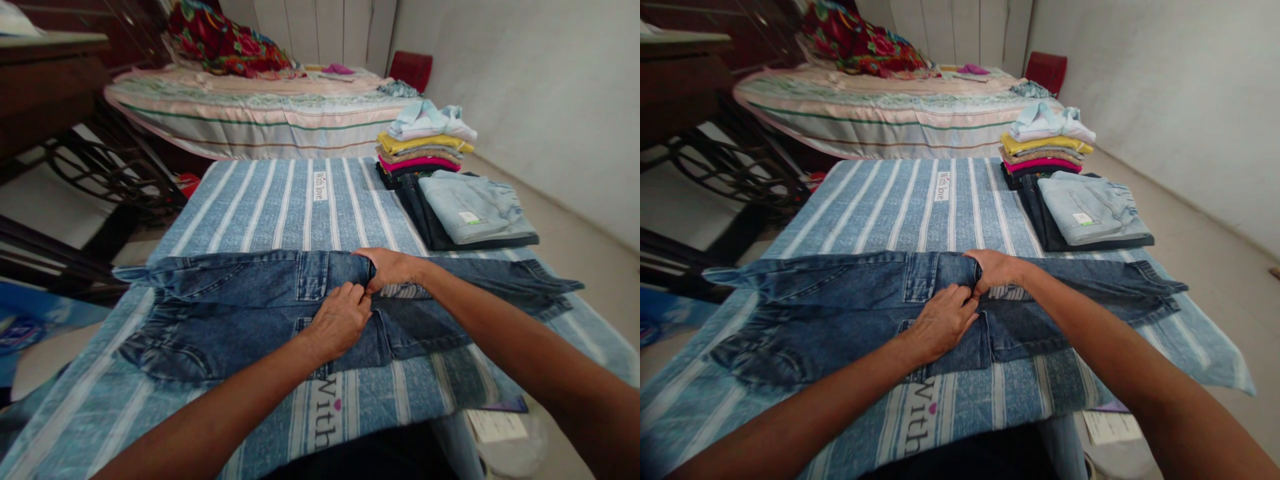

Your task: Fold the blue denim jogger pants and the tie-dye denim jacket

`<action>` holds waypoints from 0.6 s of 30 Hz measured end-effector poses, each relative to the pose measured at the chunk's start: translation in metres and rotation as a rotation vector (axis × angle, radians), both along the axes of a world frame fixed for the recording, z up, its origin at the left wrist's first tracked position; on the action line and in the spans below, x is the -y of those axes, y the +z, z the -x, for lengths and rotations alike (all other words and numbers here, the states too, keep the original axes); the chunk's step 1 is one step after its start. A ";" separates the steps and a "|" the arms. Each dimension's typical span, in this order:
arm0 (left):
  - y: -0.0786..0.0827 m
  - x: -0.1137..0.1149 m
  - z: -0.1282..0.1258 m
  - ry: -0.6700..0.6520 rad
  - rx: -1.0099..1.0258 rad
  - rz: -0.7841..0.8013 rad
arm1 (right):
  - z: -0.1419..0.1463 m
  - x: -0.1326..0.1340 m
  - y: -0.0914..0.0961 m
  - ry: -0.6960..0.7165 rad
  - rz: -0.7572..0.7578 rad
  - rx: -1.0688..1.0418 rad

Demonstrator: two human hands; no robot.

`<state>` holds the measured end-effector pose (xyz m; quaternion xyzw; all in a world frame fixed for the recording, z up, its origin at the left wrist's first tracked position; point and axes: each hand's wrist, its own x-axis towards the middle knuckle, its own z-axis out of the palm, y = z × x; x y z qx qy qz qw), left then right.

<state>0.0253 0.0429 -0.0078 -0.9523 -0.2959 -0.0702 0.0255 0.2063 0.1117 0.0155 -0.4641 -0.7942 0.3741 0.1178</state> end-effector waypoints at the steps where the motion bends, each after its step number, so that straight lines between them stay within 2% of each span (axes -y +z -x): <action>1: 0.000 0.000 0.000 -0.001 0.001 -0.001 | 0.000 0.000 0.000 0.009 -0.008 0.014; 12: 0.001 0.001 0.000 0.015 -0.003 0.033 | 0.001 0.002 -0.003 -0.041 0.032 -0.021; 18: 0.003 0.001 0.000 0.008 -0.026 0.041 | -0.001 0.004 -0.006 -0.017 -0.042 -0.001</action>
